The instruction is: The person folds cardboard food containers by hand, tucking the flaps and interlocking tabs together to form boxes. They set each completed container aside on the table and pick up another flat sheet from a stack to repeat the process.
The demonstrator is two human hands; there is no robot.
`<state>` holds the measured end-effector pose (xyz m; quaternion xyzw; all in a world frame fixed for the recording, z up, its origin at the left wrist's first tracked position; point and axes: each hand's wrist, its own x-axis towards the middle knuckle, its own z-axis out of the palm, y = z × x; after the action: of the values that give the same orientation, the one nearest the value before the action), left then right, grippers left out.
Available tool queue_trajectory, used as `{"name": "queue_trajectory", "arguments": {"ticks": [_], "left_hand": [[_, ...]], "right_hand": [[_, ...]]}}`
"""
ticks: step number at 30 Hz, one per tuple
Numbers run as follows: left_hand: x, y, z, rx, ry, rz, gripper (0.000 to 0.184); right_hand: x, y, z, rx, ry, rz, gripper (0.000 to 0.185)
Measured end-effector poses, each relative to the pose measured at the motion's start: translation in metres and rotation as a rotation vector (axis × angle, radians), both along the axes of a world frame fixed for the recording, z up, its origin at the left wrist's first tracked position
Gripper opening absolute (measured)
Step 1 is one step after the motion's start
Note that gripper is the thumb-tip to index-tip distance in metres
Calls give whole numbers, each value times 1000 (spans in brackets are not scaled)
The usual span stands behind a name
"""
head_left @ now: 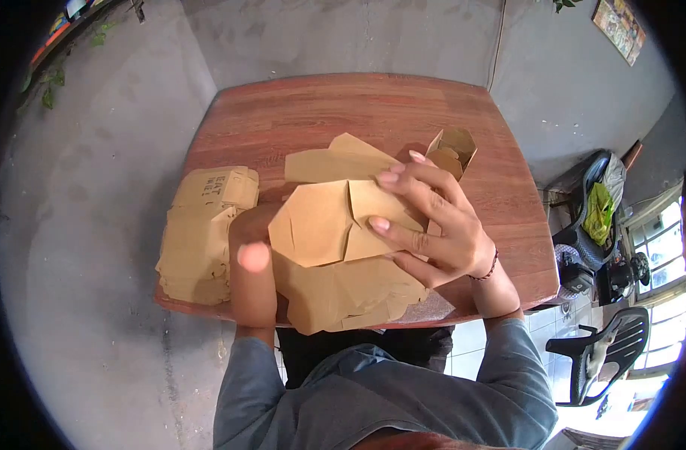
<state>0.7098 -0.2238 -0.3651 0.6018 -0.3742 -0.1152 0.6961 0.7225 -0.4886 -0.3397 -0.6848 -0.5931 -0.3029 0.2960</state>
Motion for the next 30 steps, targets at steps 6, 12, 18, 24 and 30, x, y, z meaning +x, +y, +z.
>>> {"name": "queue_trajectory", "arguments": {"ticks": [6,12,18,24,30], "left_hand": [[11,8,-26,-1,-65,-15,132],[21,16,-52,24,-127,-39,129],[32,17,-72,43,-203,-70,127],[40,13,-84,69,-272,-123,125],[25,-2,-75,-20,-283,43,115]], "right_hand": [[-2,2,0,-10,50,5,53],[-2,3,-1,-68,1,-56,55],[-4,4,2,-82,-6,-112,54],[-8,9,7,-57,53,-184,49],[5,10,-6,16,-18,-170,52]]}}
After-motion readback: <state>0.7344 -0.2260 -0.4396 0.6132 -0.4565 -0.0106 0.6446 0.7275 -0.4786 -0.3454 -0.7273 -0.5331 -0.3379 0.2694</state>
